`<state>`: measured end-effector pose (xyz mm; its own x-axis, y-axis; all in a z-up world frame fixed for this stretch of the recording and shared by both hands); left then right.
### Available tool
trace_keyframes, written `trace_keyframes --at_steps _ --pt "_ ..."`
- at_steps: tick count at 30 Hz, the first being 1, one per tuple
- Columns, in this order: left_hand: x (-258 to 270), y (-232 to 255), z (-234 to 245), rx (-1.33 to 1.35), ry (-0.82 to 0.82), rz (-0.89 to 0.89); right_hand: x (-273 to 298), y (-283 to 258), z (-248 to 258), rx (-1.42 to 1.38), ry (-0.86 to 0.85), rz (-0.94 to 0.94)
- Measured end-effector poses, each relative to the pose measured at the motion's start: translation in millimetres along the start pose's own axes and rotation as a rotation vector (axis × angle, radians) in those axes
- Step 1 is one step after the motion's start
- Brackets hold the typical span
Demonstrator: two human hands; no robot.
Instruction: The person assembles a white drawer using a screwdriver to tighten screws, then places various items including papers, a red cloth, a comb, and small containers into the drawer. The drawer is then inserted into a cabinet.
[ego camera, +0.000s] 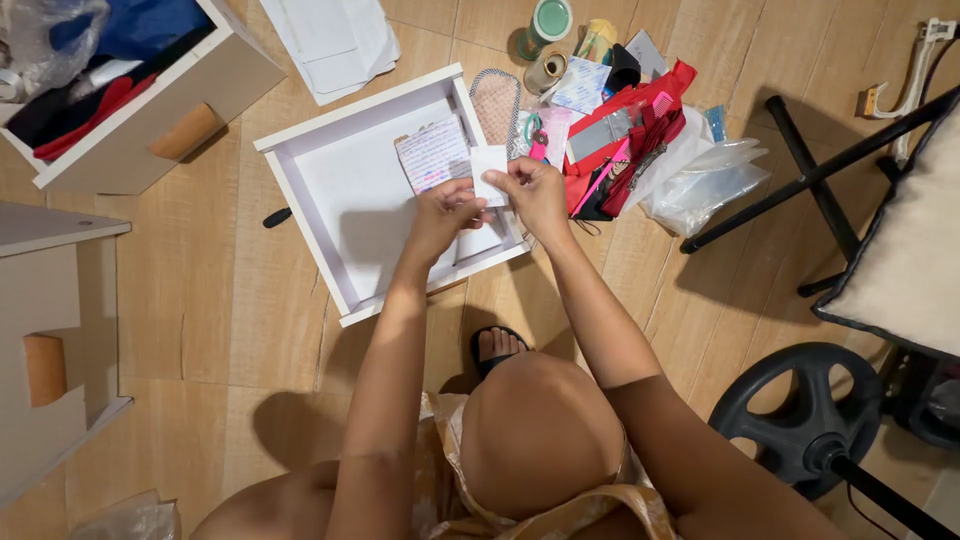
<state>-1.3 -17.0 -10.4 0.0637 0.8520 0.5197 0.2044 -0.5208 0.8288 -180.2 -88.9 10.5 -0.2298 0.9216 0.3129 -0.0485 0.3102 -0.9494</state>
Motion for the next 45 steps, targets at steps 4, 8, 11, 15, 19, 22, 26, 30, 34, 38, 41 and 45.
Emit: trace_keyframes --at_steps 4,8,11,15,19,22,26,30,34,38,41,45 --pt "-4.7 -32.8 25.3 -0.118 0.226 -0.006 -10.0 -10.1 -10.2 -0.103 0.022 -0.138" --pt "-11.5 -59.7 44.2 0.065 0.438 -0.041 -11.5 -20.8 -5.7 0.182 -0.169 -0.034" --pt "-21.7 -50.0 65.4 0.125 0.517 -0.021 -3.7 -20.3 -23.6 0.529 -0.352 0.072" --pt "-45.7 -1.2 88.1 0.395 0.398 -0.039 6.3 -17.3 -51.5 0.561 -0.334 0.064" --pt "-43.3 33.7 95.5 0.542 0.25 -0.086 8.0 -7.7 -58.3 0.505 -0.26 -0.136" --pt "-41.1 30.2 97.7 0.559 0.225 -0.055 3.4 5.0 -53.8 0.628 -0.298 -0.106" --pt "-56.8 -15.5 96.5 0.462 0.265 0.023 3.6 32.2 -50.5 0.811 -0.386 -0.084" --pt "-69.3 -74.5 67.5 0.147 0.265 0.04 12.6 35.5 -44.8 0.989 -0.282 0.071" --pt "-53.1 -99.4 28.5 -0.603 0.167 -0.125 -5.1 1.1 27.5 0.63 0.142 0.142" --pt "-30.0 -71.1 17.9 -0.693 0.294 -0.214 -64.2 -20.5 86.7 0.608 0.458 0.416" --pt "-14.6 -38.6 17.2 -0.643 0.416 -0.227 -100.3 -8.2 92.5 1.049 0.427 0.599" --pt "6.8 -5.7 23.9 -0.504 0.438 -0.245 -118.0 8.0 95.0 1.314 0.35 0.517"
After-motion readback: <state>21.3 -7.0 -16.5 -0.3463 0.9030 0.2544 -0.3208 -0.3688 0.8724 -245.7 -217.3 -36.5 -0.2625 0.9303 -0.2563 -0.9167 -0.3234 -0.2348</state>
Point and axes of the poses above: each hand's wrist, its own x-axis away from the middle knuckle, its own z-axis out of the back of the hand, y = z × x, the point moved 2 cm from there along -x, towards the middle knuckle, and after that the axes turned 15 degrees about -x, right-handed, at the moved point
